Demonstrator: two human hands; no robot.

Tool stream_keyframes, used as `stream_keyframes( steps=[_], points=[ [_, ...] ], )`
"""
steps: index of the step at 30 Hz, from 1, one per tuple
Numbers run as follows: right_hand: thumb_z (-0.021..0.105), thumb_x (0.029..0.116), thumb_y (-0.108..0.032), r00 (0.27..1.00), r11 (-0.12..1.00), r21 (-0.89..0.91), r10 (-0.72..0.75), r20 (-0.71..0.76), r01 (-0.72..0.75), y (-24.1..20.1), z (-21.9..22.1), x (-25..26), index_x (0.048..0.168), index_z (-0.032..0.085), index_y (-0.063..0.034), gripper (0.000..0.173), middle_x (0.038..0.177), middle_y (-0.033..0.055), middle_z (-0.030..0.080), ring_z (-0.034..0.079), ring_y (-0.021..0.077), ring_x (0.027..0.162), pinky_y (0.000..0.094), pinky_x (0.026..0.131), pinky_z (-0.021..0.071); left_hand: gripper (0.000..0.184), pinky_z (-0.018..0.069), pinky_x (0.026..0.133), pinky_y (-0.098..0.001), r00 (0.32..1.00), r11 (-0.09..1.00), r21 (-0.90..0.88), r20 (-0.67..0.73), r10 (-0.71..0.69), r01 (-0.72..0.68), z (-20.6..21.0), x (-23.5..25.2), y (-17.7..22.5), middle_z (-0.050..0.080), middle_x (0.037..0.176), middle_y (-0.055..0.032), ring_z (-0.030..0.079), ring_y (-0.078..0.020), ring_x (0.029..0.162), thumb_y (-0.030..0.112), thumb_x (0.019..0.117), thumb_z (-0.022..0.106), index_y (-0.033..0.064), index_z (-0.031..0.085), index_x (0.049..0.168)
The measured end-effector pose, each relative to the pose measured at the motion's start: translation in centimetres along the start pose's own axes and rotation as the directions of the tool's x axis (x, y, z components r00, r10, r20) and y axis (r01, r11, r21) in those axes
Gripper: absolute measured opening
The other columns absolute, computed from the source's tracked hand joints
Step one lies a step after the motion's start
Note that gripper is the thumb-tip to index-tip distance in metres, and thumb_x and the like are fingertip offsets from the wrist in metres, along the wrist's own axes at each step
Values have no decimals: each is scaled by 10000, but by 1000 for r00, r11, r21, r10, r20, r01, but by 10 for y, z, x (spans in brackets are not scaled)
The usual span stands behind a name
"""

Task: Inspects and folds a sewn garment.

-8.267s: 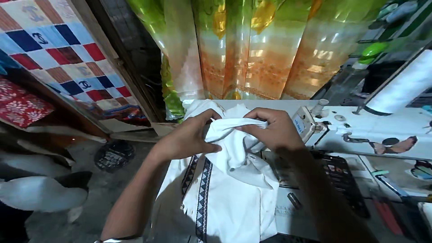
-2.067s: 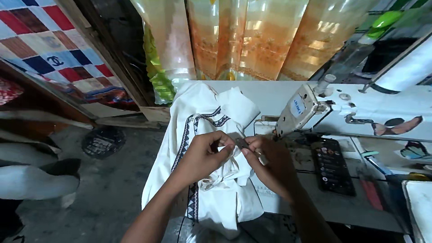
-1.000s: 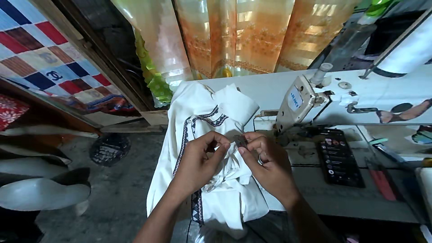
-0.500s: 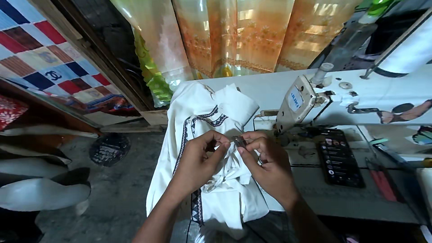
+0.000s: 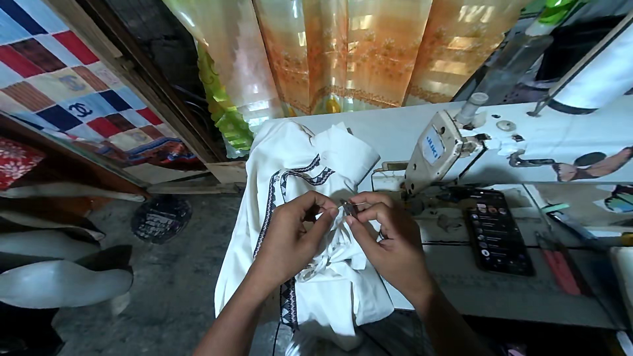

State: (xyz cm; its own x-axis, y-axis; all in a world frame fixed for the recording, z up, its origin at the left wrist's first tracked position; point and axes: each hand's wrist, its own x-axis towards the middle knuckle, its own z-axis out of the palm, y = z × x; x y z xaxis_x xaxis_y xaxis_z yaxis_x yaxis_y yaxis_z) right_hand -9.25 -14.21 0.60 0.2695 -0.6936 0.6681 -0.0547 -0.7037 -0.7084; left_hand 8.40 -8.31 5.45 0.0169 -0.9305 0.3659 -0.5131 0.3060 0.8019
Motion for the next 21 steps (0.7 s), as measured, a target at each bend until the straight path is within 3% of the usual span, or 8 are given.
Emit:
stream_keyframes(
  steps=[13,21],
  points=[
    [671,949,-138,998,994,89,60,-8,-59,-2,-3,1,898,607,-82,99,1139,43,672,648,24,1033,162,815,560,84,530,654,-160,998,999,-19,46,-38,39,-2,0,3,655,835,36,614,9,709,119,1011,581,64,644,1019],
    [683,937,-119,1000,998,65,22,-6,-22,0,-2,1,869,624,-78,99,1131,53,675,652,44,1032,178,824,564,66,525,633,-151,998,998,-39,35,-55,56,-2,2,4,647,810,41,609,7,685,113,1004,592,74,645,1009]
  ],
)
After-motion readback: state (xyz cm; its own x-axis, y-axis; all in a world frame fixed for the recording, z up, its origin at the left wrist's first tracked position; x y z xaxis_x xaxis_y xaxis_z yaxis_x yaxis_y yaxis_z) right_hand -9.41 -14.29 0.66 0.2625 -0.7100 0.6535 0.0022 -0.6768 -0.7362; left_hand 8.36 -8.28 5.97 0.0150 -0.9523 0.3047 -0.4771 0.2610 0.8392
